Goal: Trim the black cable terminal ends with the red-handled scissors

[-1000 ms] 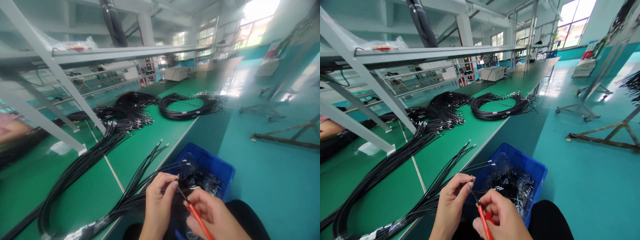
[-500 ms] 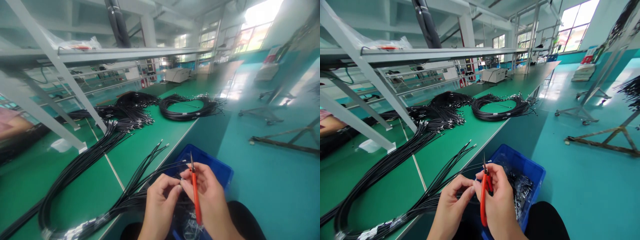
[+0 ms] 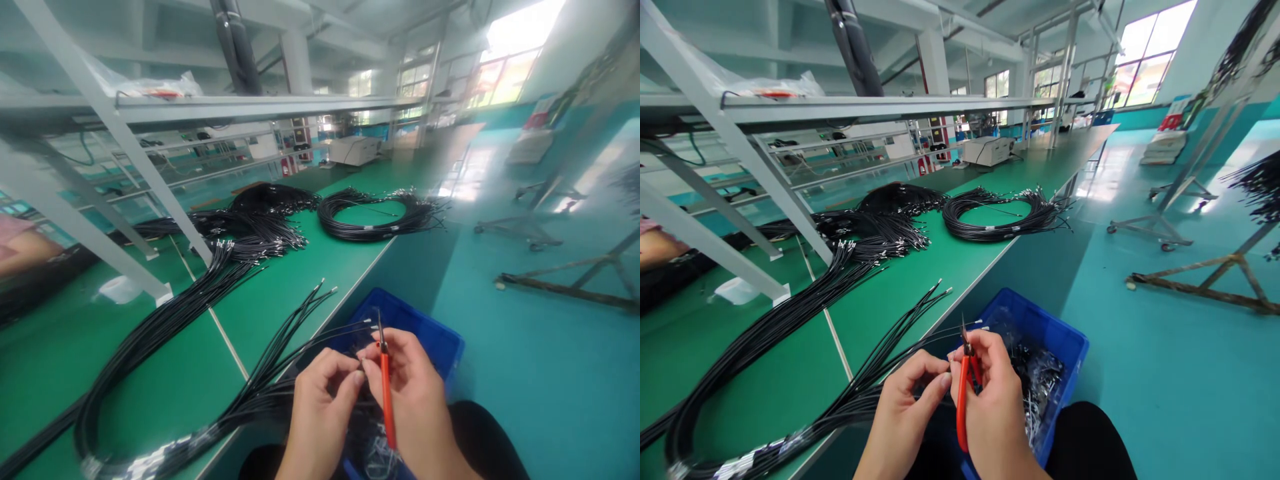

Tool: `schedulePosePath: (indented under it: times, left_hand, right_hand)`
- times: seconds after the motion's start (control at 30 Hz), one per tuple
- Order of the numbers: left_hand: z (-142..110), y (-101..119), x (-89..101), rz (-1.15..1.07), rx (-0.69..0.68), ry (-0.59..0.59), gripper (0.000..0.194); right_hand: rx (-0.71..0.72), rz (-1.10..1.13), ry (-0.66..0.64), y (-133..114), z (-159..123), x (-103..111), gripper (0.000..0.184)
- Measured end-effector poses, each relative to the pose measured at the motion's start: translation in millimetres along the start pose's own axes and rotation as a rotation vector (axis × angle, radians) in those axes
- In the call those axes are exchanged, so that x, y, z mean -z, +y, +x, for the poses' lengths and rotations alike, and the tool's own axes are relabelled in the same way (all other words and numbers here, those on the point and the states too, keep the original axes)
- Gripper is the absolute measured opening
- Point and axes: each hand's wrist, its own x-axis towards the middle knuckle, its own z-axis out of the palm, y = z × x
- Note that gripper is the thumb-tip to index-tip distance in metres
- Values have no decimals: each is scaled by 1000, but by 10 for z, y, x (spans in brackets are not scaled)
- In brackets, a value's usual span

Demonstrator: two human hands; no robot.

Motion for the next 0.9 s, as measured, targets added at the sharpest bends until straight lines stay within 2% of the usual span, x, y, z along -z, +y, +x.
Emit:
schedulePosePath:
  times: [0.2,0.27,0.33,0.4,0.47,0.5,0.53,0.6,0.73,0.8,0.9]
  left_hand:
    - [-23,20,19,9,-22,6,13]
    - [-31,18,11,14,-26,21,12]
    - [-35,10,5,19,-23,40,11]
    - [-32,-4,13,-12,-8,48,12]
    - [-19,-20,41,-94,26,32,12]
    - [-10,-26,63,-145,48,14,12]
    - [0,-31,87,-192,70,-7,13]
    - [21,-33,137,-249,97,-35,14]
    - [47,-9,195,-312,107,-33,14]
    - [45,13,198,-372,122,-31,15]
    - [31,42,193,-463,150,-50,15]
  right_hand:
    - [-30,-26,-13,-61,-12,11,24]
    - [-15,-87,22,-78,-34,3,22]
    - [59,-231,80,-77,-80,-13,21]
    - [193,-367,116,-64,-145,-26,22]
    - [318,-406,97,-53,-202,-20,22]
    - [338,-386,66,-53,-215,-4,22]
    - [314,-346,23,-57,-213,21,22]
    - [155,-218,-110,-77,-156,99,25]
    - [-278,103,-607,-132,55,299,30]
    - [-425,230,-808,-142,112,376,35]
    - [-521,308,-873,-100,102,435,34]
